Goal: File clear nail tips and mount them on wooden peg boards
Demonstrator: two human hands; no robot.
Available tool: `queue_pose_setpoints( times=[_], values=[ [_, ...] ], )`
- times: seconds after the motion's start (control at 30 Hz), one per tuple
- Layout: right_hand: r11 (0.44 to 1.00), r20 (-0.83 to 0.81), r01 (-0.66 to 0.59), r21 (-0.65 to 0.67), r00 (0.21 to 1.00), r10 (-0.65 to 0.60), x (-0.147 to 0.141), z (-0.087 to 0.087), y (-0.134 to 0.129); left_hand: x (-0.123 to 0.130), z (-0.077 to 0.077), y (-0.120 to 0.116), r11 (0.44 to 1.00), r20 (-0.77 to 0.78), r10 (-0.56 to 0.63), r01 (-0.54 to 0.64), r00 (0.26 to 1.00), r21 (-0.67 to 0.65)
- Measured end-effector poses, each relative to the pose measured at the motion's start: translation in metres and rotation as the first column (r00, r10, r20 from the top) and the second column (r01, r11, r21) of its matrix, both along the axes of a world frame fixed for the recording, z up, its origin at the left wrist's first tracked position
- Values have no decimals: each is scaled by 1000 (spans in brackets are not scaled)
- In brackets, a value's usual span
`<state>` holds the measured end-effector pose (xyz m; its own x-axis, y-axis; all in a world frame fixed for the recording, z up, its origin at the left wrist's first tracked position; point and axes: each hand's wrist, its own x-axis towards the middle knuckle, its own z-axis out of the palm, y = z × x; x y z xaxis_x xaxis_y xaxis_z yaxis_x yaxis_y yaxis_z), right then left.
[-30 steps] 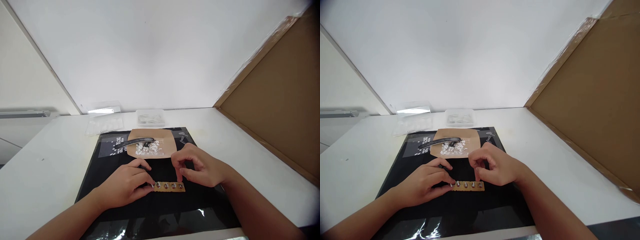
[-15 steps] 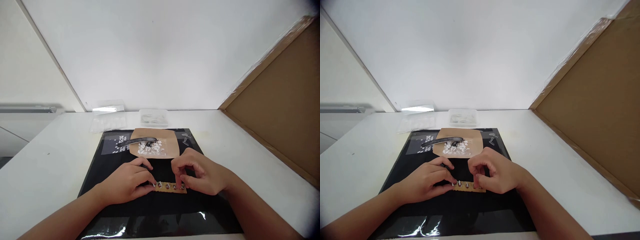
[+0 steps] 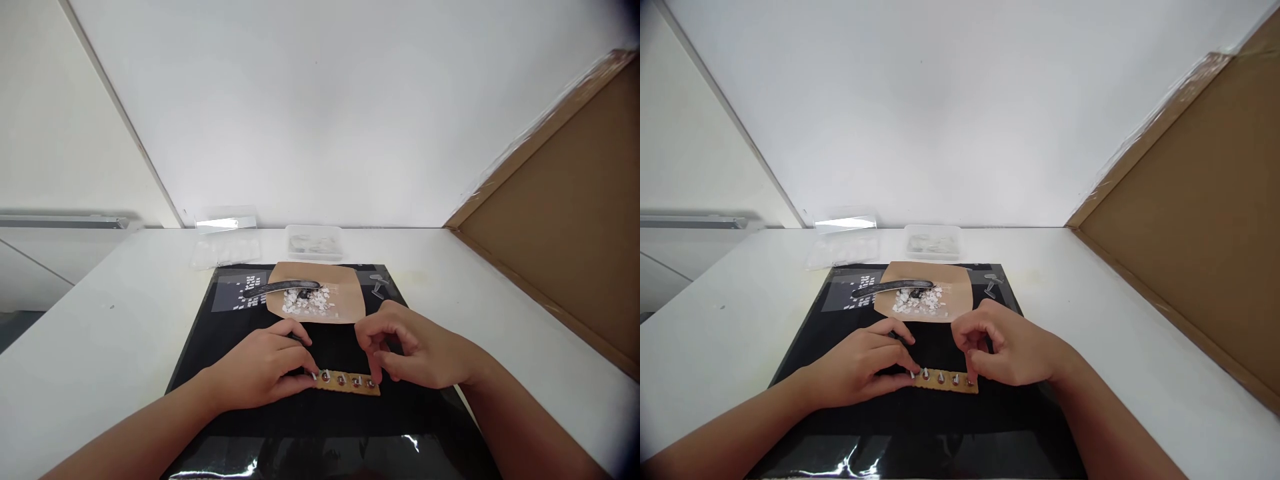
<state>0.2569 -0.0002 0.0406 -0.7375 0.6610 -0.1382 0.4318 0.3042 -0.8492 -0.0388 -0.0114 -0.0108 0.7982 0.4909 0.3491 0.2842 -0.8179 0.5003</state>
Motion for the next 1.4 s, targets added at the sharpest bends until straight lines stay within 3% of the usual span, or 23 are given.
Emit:
queue_pose_setpoints(
  times=[0.17,0.3,0.43,0.53,0.6,0.8,1.1,1.4],
  values=[
    [998,-43,-7,62,999,9,0,1,1,-1,-1,-1,1000,-3,-1,1,1000,7],
    [996,81,25,81,996,-31,-3,4,2,-1,-2,1,1000,-11,-3,3,1000,11],
    [989,204,81,-125,977,-54,-5,4,3,-1,-2,0,1000,-7,10,-10,1000,-21],
    [940,216,102,-324,976,-32,-4,2,2,-2,-2,-2,998,8,32,-31,999,-56],
    [917,226,117,-380,974,-30,-4,1,2,-2,-2,-4,997,8,39,-39,999,-66],
    [870,280,102,-483,959,43,-4,-6,4,-1,0,-4,997,-7,46,-47,999,-66],
    [818,208,47,-573,974,90,-4,-14,8,-3,-4,-6,989,5,80,-78,997,-128],
    [812,150,-25,-583,979,138,-2,-20,12,-2,-5,-6,990,-7,84,-84,996,-114]
  ],
)
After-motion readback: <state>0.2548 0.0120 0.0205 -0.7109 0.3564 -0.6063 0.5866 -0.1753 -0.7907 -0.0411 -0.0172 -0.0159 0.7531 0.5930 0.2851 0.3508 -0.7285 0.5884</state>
